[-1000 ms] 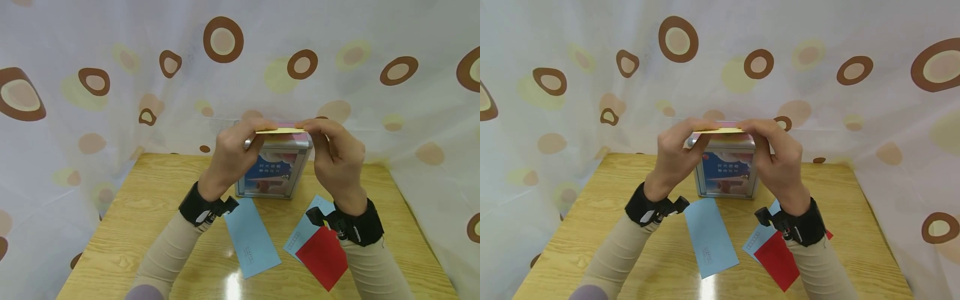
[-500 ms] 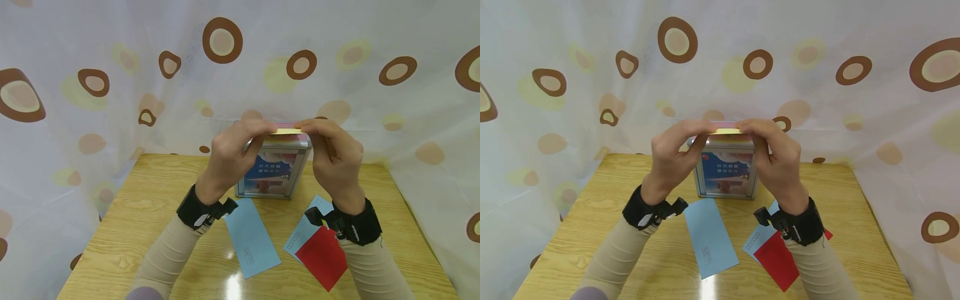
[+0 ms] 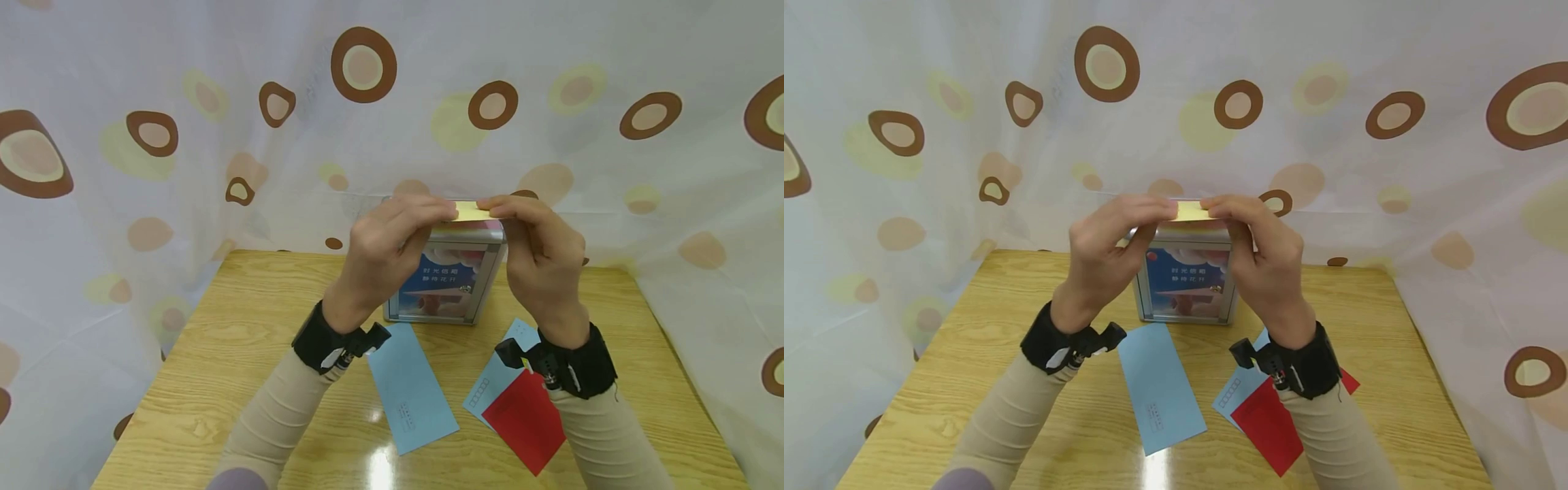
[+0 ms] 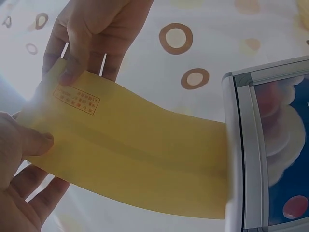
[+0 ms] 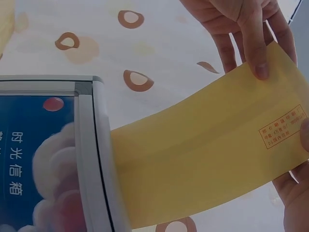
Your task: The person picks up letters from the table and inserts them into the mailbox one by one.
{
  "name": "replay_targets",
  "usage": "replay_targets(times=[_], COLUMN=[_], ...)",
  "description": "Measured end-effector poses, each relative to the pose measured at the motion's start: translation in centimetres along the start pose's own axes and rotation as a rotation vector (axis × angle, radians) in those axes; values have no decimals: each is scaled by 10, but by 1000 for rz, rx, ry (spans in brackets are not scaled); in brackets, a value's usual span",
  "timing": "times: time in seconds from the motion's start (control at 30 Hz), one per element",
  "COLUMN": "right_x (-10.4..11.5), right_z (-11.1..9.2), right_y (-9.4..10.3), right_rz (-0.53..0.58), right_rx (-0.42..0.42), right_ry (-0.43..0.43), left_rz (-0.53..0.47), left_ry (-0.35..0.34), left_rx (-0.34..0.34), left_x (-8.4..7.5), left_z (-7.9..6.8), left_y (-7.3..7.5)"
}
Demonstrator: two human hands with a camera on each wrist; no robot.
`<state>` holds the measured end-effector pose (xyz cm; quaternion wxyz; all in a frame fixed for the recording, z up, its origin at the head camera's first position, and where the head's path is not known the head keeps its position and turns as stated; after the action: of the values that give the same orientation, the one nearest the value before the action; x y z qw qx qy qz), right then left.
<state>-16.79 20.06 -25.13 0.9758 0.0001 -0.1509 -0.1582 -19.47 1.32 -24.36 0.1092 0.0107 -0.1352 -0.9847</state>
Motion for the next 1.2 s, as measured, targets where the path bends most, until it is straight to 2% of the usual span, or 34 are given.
replay_targets(times=[0.53,0.87,1.2], right_x=[-7,-3,-5], right_z=[-8,-11,-15], right_y=[1,0,1], right_rz=[-70,-109,-163], right_rx=[43,1,26], right_ry=[-29,75,66], left_rz=[-35,-35,-26], left_ry=[9,23,29], left_rx=[12,8,10], left_x=[1,5,7], left_z=[-3,-7,-12], left_y=[-3,-3,-6])
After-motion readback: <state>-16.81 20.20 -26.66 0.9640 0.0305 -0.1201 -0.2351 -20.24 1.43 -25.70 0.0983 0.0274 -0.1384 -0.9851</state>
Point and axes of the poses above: each hand's wrist, its own z-axis towards the middle knuckle, its own y-axis out of the back of the hand, x = y × z, the point moved 4 cm from there along z, towards the middle knuckle, and after that the axes turned 3 degrees about -x, right-handed, at the moved point
